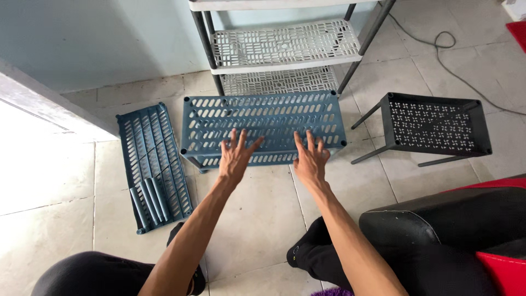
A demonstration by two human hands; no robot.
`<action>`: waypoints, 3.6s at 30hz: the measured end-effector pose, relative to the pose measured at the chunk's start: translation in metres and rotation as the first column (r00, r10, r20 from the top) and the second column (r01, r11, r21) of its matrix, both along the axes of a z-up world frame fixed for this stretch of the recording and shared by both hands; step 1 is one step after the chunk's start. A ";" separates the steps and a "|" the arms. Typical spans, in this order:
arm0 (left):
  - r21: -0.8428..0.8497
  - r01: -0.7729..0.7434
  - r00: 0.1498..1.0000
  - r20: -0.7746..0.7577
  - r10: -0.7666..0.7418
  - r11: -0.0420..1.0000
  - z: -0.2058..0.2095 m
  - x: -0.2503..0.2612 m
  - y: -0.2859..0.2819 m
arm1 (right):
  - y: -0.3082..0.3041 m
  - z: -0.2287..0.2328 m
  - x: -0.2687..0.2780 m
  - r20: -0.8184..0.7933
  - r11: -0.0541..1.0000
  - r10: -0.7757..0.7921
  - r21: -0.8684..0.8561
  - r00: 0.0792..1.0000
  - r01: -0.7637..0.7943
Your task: The person kneels on the tiled floor assembling a blue plastic shoe rack. They insert cylindrical tube connectors into the holes of perforated rack panels, attach leg tubes to a panel, press the parts together by hand, and stack the panels and tubes as the rack takes shape.
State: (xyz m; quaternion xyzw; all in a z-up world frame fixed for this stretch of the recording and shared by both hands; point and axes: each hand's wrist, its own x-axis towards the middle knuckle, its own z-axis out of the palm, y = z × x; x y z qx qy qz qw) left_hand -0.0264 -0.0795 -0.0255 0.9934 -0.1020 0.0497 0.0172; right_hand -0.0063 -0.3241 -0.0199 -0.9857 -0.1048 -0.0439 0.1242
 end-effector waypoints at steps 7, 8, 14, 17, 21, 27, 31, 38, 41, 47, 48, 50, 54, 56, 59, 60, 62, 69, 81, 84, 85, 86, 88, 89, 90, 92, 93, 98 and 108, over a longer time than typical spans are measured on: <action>0.037 -0.096 0.995 -0.006 0.096 0.995 0.009 0.002 0.018 | 0.023 0.006 -0.006 -0.031 0.997 0.068 0.032 0.997 -0.067; 0.034 -0.110 0.994 -0.003 0.110 0.993 0.011 0.001 0.016 | 0.024 0.006 -0.007 -0.034 0.996 0.075 0.043 0.997 -0.074; -0.106 0.031 1.000 0.006 -0.031 0.994 0.030 0.011 -0.039 | 0.005 -0.019 0.010 0.155 0.959 -0.106 0.277 0.982 0.060; -0.181 0.119 0.993 0.018 -0.117 0.976 0.033 0.019 -0.072 | -0.023 -0.047 0.030 0.291 0.877 -0.387 0.409 0.875 0.252; -0.274 0.186 0.982 0.034 -0.184 0.943 0.027 0.027 -0.101 | -0.068 -0.083 0.056 -0.191 0.561 -0.472 0.688 0.861 0.460; -0.260 0.177 0.983 0.010 -0.181 0.949 0.008 0.037 -0.118 | -0.081 -0.111 0.063 -0.544 0.005 -0.151 0.835 0.826 0.551; -0.208 0.186 0.982 0.007 -0.189 0.960 0.006 0.037 -0.120 | -0.082 -0.110 0.060 -0.548 -0.177 -0.026 0.826 0.836 0.535; -0.126 0.176 0.981 -0.055 -0.184 0.976 0.015 0.037 -0.123 | -0.083 -0.110 0.065 -0.624 -0.246 -0.008 0.759 0.782 0.603; -0.131 0.184 0.982 -0.015 -0.188 0.974 0.016 0.036 -0.123 | -0.083 -0.106 0.066 -0.624 -0.253 -0.006 0.756 0.781 0.603; -0.301 0.194 0.978 -0.015 -0.208 0.934 0.014 0.033 -0.113 | -0.061 -0.071 0.055 -0.524 -0.113 -0.269 0.851 0.808 0.514; -0.334 0.178 0.981 -0.011 -0.193 0.926 0.017 0.033 -0.108 | -0.056 -0.058 0.049 -0.300 0.240 -0.489 0.857 0.819 0.457; -0.400 0.147 0.987 -0.005 -0.163 0.905 0.023 0.028 -0.095 | -0.042 -0.031 0.033 0.315 0.798 -0.564 0.447 0.763 0.405; -0.378 0.073 0.997 -0.010 -0.083 0.923 0.032 0.017 -0.051 | 0.001 0.011 0.019 0.260 0.876 -0.199 0.480 0.945 0.052; -0.384 0.045 0.999 0.037 -0.034 0.922 0.034 0.010 -0.023 | 0.024 0.021 0.011 0.251 0.910 -0.030 0.407 0.968 -0.078; -0.407 -0.025 0.999 0.032 0.042 0.913 0.035 -0.002 0.020 | 0.052 0.026 0.000 0.228 0.923 0.160 0.311 0.960 -0.227; -0.389 -0.062 0.996 0.032 0.080 0.919 0.035 -0.007 0.032 | 0.060 0.024 -0.004 0.192 0.925 0.189 0.295 0.963 -0.240; -0.352 -0.132 0.988 0.032 0.152 0.927 0.033 -0.015 0.052 | 0.072 0.018 -0.011 0.116 0.928 0.242 0.263 0.963 -0.264; -0.318 -0.266 0.955 0.039 0.293 0.910 0.028 -0.034 0.082 | 0.096 0.004 -0.012 0.120 0.950 0.243 0.173 0.963 -0.261; -0.429 -0.211 0.955 0.103 0.279 0.878 0.015 -0.009 0.055 | 0.077 -0.004 0.008 0.213 0.968 0.119 0.195 0.970 -0.161; -0.434 -0.191 0.962 0.094 0.255 0.881 0.012 -0.001 0.045 | 0.065 -0.005 0.015 0.176 0.966 0.084 0.226 0.981 -0.123; -0.431 -0.191 0.964 0.088 0.252 0.882 0.012 0.001 0.042 | 0.063 -0.005 0.017 0.175 0.967 0.076 0.226 0.982 -0.116; -0.427 -0.191 0.966 0.080 0.247 0.884 0.012 0.002 0.040 | 0.061 -0.006 0.018 0.172 0.968 0.068 0.227 0.983 -0.106; -0.427 -0.199 0.968 0.057 0.246 0.882 0.012 0.004 0.037 | 0.059 -0.009 0.020 0.174 0.973 0.048 0.213 0.984 -0.085; -0.428 -0.201 0.968 0.048 0.245 0.881 0.013 0.005 0.035 | 0.058 -0.010 0.022 0.177 0.976 0.039 0.205 0.984 -0.075; -0.429 -0.196 0.970 0.046 0.238 0.882 0.013 0.006 0.034 | 0.057 -0.012 0.023 0.188 0.977 0.031 0.200 0.982 -0.069; -0.431 -0.187 0.973 0.041 0.226 0.883 0.012 0.007 0.031 | 0.057 -0.016 0.025 0.210 0.980 0.018 0.189 0.977 -0.058; -0.430 -0.189 0.974 0.032 0.224 0.883 0.012 0.007 0.030 | 0.058 -0.017 0.025 0.213 0.980 0.012 0.193 0.977 -0.054; -0.439 -0.155 0.981 0.036 0.190 0.885 0.016 0.003 0.034 | 0.070 -0.008 0.018 0.214 0.969 0.014 0.237 0.977 -0.066; -0.565 -0.025 0.964 0.204 0.168 0.825 0.041 -0.037 0.066 | 0.129 0.020 -0.013 0.313 0.848 0.259 0.379 0.914 -0.370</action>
